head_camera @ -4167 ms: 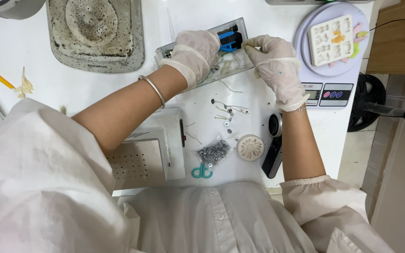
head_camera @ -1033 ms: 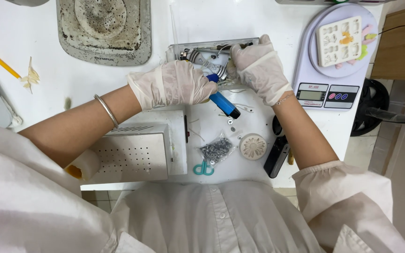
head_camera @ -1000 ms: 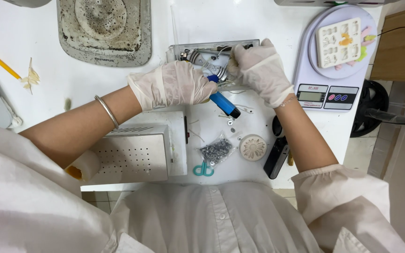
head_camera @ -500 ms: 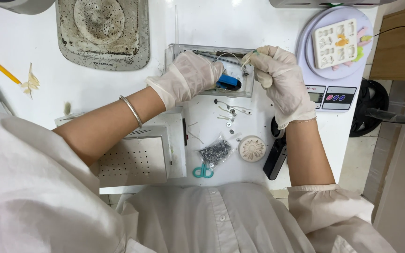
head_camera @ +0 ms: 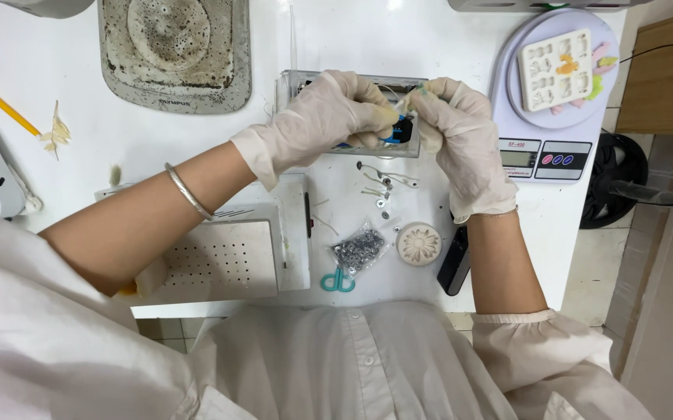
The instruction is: Preparing and finishing small candles by smoothing wax with a heat gun and trimming wicks.
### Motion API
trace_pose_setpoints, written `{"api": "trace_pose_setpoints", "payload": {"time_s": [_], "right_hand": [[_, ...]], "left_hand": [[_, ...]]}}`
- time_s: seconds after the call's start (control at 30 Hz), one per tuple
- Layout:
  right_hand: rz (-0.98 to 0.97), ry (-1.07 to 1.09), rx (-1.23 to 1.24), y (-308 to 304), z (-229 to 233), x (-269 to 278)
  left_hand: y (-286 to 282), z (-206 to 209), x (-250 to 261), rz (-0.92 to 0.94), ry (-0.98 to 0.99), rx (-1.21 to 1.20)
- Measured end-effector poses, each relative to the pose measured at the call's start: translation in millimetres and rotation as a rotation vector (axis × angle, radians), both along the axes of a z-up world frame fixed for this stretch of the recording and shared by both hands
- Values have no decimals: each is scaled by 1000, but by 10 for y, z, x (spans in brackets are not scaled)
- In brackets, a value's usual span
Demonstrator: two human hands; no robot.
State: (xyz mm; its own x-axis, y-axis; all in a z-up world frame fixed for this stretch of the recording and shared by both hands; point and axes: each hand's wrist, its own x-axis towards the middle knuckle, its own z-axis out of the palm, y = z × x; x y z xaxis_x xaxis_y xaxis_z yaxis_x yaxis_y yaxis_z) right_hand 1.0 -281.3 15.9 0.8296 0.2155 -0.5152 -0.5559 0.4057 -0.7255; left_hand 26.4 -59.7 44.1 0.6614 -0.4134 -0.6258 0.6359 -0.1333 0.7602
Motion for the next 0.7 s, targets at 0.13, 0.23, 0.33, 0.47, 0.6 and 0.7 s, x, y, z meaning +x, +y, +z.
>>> {"api": "trace_pose_setpoints", "payload": {"time_s": [0.13,0.23,0.33,0.47,0.6,0.7], "right_hand": [[59,-73,-205,71,-40,-40],[207,-104,-555,153,-47,-102],[354,-212,-869,215,125,-177],[249,-227,-641,301,562,-304],[308,-82,-429,375,644,-415],[379,-64,-508,427,535,-446]], "left_hand": [[163,123,-65,31,77,-101],[215,243,-128,55,107,-220],[241,386,-176,44,102,-260],[249,282,-285,18,32,-167],[191,217,-396,-87,-34,63],[191,-6,-473,-205,-95,262]]}}
